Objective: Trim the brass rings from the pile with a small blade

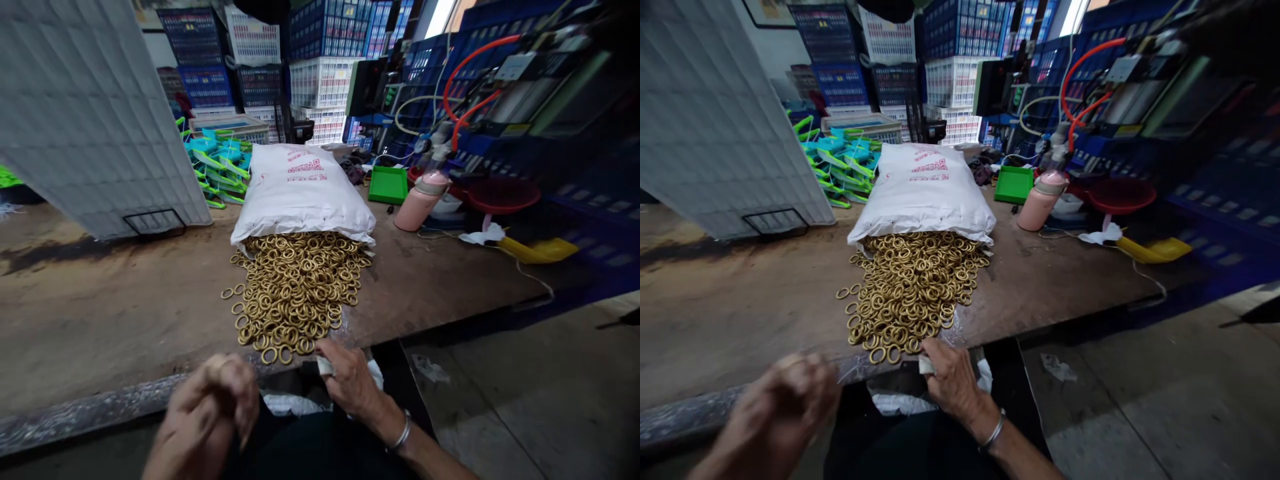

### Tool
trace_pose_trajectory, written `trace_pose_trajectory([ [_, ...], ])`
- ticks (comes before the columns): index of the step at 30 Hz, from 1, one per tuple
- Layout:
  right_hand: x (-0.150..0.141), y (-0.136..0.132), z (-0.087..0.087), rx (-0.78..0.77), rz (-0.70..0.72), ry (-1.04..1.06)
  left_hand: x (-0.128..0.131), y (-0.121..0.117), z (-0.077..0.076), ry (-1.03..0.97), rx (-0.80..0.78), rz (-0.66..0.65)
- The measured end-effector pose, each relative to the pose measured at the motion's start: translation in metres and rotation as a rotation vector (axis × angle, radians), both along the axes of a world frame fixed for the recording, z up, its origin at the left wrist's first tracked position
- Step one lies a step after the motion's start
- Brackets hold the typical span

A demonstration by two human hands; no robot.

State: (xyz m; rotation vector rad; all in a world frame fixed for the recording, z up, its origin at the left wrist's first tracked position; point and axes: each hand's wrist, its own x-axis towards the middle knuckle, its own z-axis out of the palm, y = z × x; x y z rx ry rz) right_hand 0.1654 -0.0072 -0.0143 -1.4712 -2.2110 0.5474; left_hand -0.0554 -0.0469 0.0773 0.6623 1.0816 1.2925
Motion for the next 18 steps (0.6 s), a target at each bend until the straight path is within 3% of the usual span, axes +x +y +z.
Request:
trace_pose_trajectory([
  [3,-0.015,-0.005,0.0,-0.049,0.004,-0.105,0.017,0.009,-0.026,-0.129,-0.1,-0.118],
  [7,-0.021,-0.003,-0.004,-0.041,-0.086,-0.188,0.033,0.005,-0.071,-0.057,-0.192,-0.165],
  [9,-0.023,-0.002,-0.005,-0.049,-0.099,-0.207,0.039,0.002,-0.087,-0.031,-0.195,-0.206],
  [13,-0.025,0.002,-0.006,-0.048,-0.122,-0.209,0.046,0.004,-0.098,0.046,-0.153,-0.253],
  [18,-0.021,0.009,-0.003,-0.099,-0.139,-0.03,0.051,0.013,-0.096,0.17,-0.163,-0.266],
])
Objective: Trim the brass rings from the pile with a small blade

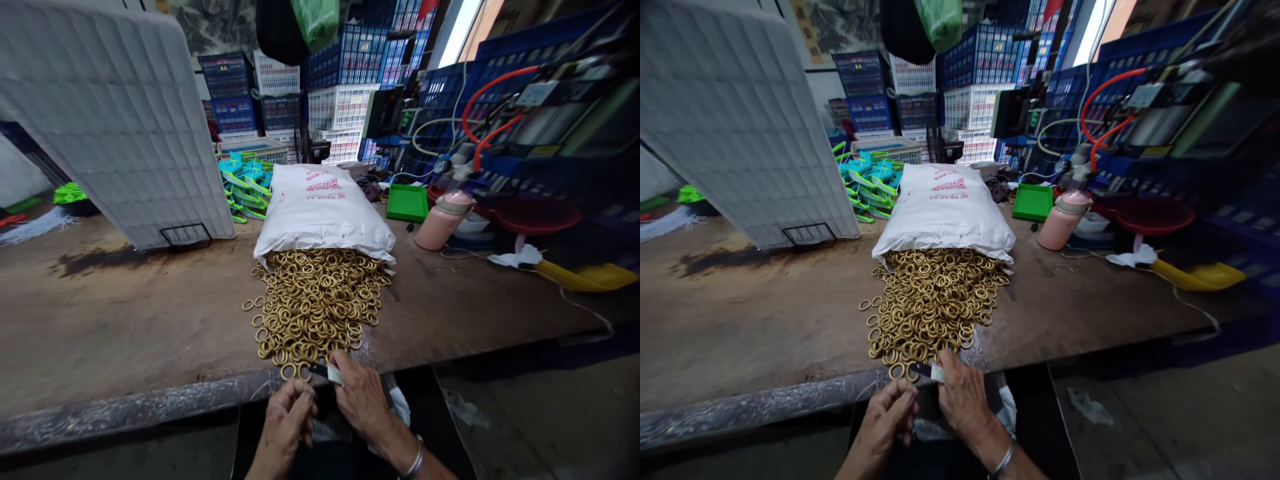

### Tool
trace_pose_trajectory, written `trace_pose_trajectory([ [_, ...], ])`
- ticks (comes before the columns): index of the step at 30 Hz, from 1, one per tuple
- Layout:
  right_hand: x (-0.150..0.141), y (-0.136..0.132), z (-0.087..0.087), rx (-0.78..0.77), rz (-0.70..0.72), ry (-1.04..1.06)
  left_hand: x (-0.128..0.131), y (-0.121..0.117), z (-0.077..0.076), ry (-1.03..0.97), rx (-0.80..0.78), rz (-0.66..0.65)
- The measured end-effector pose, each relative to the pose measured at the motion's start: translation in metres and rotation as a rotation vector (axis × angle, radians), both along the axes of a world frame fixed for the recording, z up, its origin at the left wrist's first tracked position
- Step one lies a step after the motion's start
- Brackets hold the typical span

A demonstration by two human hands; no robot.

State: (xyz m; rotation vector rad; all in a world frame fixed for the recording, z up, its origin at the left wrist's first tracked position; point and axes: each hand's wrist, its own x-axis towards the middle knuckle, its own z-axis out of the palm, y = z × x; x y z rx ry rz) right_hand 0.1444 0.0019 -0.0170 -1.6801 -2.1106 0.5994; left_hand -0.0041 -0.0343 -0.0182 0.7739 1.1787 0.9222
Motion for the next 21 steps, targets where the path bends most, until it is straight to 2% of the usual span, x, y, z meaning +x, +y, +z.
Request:
trace_pose_trajectory([
  [6,0.013,0.012,0.021,-0.159,0.012,0.449,0.013,0.015,0.017,0.225,0.25,0.044],
  [11,0.017,0.012,0.027,-0.302,0.066,0.627,0.022,0.031,0.033,0.34,0.532,-0.094],
  [13,0.016,0.012,0.023,-0.332,0.046,0.688,0.023,0.033,0.033,0.356,0.522,-0.1],
  [16,0.013,0.012,0.017,-0.381,-0.021,0.802,0.025,0.033,0.028,0.316,0.389,-0.06],
  [18,0.01,0.011,0.016,-0.466,-0.077,0.902,0.026,0.032,0.025,0.256,0.315,-0.03],
  [21,0.007,0.009,0.02,-0.651,-0.11,1.044,0.03,0.03,0.026,0.197,0.288,0.023],
])
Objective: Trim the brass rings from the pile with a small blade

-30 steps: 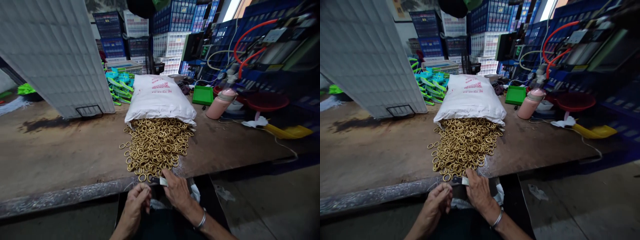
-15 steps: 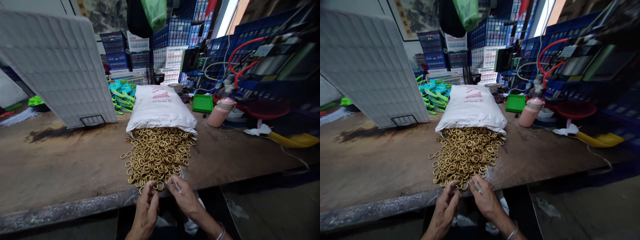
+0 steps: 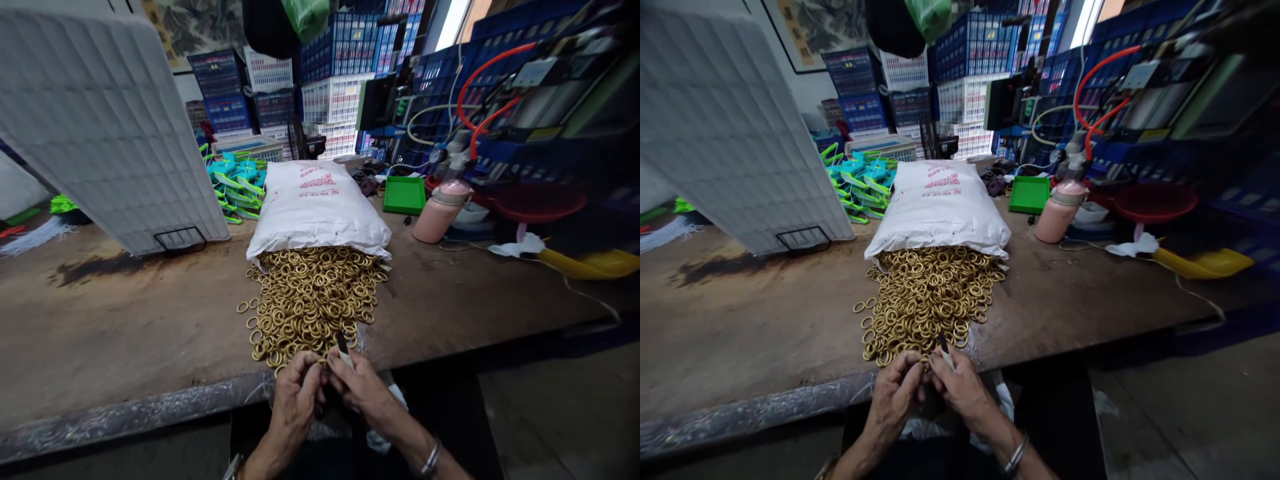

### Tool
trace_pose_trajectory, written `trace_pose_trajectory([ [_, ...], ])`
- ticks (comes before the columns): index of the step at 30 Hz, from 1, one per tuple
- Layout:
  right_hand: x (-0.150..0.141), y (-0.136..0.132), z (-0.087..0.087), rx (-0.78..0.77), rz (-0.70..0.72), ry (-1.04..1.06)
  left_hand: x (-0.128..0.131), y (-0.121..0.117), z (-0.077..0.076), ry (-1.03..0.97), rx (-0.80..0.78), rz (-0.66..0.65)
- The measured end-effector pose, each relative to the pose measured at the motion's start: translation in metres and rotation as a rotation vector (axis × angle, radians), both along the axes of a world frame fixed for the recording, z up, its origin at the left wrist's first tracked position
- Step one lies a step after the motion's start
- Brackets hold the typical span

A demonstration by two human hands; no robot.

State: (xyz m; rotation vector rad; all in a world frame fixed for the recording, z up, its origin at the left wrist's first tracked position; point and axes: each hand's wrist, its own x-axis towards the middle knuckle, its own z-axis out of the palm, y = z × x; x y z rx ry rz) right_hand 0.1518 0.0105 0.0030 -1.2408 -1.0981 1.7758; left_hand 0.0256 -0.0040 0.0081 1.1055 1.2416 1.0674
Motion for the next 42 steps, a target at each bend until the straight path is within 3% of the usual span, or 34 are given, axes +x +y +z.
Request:
trace_pose_trajectory([
  [7,0.004,-0.001,0.002,-0.04,-0.017,0.07,0.01,-0.001,0.009,-0.092,-0.106,-0.012],
  [15,0.009,0.005,0.008,0.256,-0.02,-0.286,0.003,-0.004,0.014,-0.111,-0.149,-0.026],
  [20,0.008,0.001,0.014,0.325,0.005,-0.417,-0.004,-0.008,0.006,-0.293,-0.201,-0.21],
  [25,0.013,-0.002,0.009,0.373,-0.014,-0.506,-0.002,-0.011,0.003,-0.4,-0.22,-0.181],
  [29,0.017,-0.008,-0.001,0.527,0.081,-0.749,-0.001,-0.01,0.006,-0.393,-0.183,-0.115],
  [33,0.013,-0.015,-0.004,0.587,0.177,-0.841,-0.001,-0.01,0.008,-0.332,-0.168,-0.118],
  [42,0.008,-0.016,0.0,0.625,0.194,-0.988,0.0,-0.011,0.009,-0.204,-0.148,-0.124],
])
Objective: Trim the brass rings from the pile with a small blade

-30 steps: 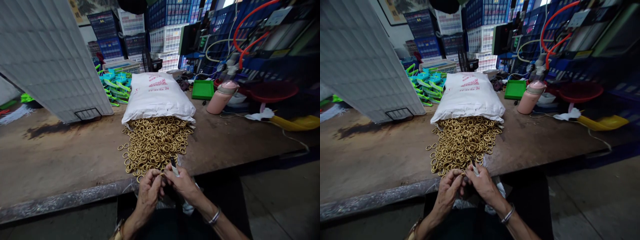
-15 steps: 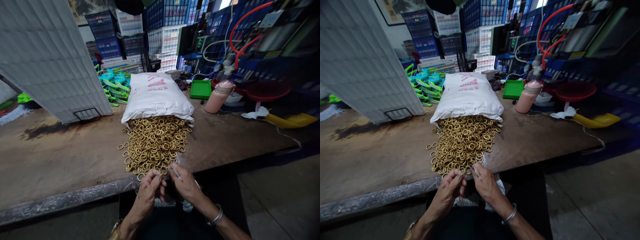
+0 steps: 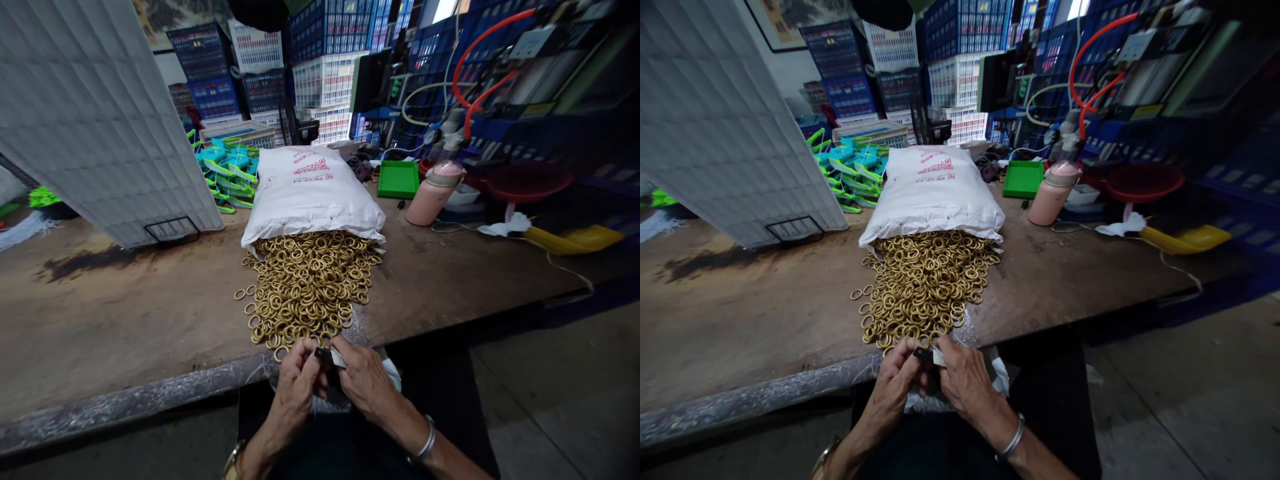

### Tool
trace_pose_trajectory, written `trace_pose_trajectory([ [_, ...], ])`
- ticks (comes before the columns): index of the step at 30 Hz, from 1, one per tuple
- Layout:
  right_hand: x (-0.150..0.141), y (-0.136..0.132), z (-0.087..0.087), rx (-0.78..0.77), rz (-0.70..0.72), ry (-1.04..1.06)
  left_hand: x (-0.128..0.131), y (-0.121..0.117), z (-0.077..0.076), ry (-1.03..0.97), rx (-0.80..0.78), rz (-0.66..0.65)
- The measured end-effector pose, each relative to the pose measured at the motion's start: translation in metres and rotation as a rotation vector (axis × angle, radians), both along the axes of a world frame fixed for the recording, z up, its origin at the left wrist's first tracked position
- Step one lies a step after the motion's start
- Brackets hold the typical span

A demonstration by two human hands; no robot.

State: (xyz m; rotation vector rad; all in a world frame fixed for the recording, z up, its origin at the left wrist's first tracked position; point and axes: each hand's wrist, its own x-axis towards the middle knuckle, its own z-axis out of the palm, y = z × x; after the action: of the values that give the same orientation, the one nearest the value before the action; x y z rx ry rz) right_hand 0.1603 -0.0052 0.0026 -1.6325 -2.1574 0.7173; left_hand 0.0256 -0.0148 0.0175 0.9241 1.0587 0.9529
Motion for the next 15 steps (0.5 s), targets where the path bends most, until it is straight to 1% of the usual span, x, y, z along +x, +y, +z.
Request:
trace_pose_trajectory([
  [3,0.0,-0.001,0.002,-0.009,-0.012,-0.043,0.001,0.0,0.0,0.041,0.013,0.009],
  [6,-0.001,-0.003,0.005,-0.054,-0.005,-0.063,0.001,-0.001,-0.003,0.065,0.084,0.013],
  [8,-0.001,-0.005,0.005,-0.093,0.002,-0.065,0.0,-0.002,-0.006,0.087,0.135,-0.011],
  [10,0.0,-0.007,0.002,-0.1,-0.002,-0.075,-0.002,-0.005,-0.006,0.102,0.142,-0.041],
  [13,0.005,-0.006,-0.005,-0.067,-0.038,-0.132,-0.006,-0.013,0.004,0.086,0.116,-0.079],
  [15,0.012,-0.002,-0.009,-0.053,-0.108,-0.197,-0.008,-0.019,0.013,0.055,0.119,-0.137],
])
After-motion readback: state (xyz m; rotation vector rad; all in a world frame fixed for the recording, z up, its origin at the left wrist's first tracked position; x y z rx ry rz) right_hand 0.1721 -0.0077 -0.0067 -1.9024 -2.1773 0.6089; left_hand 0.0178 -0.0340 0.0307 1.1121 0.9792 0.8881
